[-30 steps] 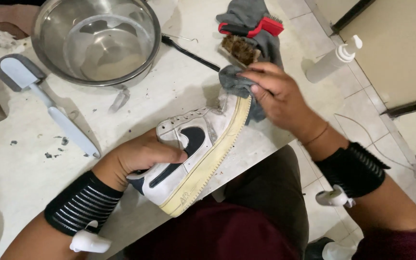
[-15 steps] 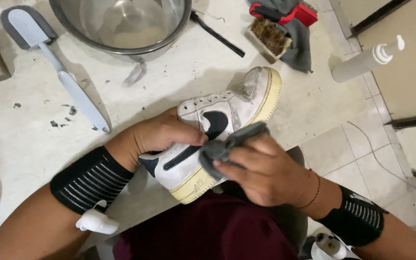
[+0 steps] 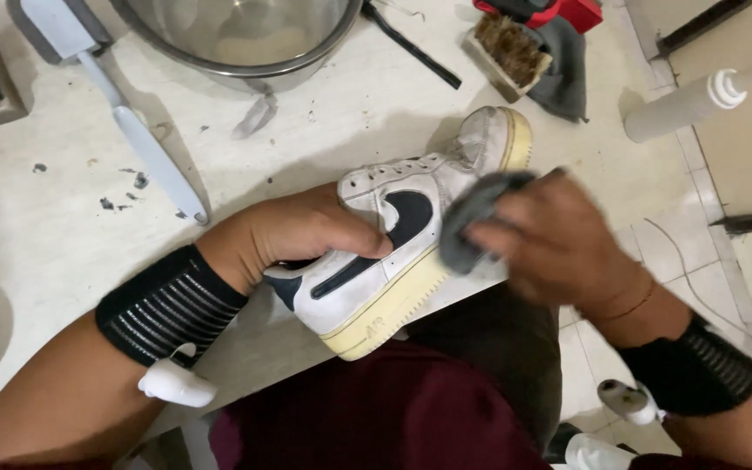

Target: Cleaning the upper and midsole of a white sneaker using a brush and cloth.

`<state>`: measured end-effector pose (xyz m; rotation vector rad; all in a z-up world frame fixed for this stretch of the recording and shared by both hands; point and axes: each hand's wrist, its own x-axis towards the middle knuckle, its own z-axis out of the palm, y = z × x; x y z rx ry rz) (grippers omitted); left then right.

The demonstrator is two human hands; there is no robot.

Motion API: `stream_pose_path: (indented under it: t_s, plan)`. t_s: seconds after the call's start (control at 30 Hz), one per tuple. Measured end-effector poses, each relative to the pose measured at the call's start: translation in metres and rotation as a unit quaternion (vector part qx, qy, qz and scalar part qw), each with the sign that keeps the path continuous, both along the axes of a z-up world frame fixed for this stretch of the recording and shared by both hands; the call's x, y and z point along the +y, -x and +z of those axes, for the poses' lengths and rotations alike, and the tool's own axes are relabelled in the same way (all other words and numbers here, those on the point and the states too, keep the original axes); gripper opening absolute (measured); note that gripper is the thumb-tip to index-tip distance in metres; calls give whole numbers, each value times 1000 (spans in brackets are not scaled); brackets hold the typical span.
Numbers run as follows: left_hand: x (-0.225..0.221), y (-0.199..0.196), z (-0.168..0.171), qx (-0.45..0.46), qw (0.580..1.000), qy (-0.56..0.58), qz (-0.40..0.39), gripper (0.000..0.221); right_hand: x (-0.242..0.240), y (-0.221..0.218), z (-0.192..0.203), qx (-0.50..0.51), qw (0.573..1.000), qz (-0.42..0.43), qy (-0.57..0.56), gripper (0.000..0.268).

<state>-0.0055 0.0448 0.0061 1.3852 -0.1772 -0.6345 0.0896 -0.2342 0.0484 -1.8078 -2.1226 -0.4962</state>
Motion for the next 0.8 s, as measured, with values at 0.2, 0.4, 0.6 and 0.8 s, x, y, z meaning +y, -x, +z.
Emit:
stream_pose_path:
  t_s: [0.2,0.4,0.6,0.8]
  plan:
    - [-4,-3,9,69,998,-8,-2,49,-22,-45,-9,76,978,-158,-110,24]
    - [-5,0,4,76,996,39,7,46,-17,-4,-10,112,977,-116,-139,27]
    - [-2,0,-13,-87,991,101,-26,17,10,54,6,44,999,-23,5,16]
    - [-5,0,-1,1,997,79,5,40,27,58,30,43,997,54,39,11]
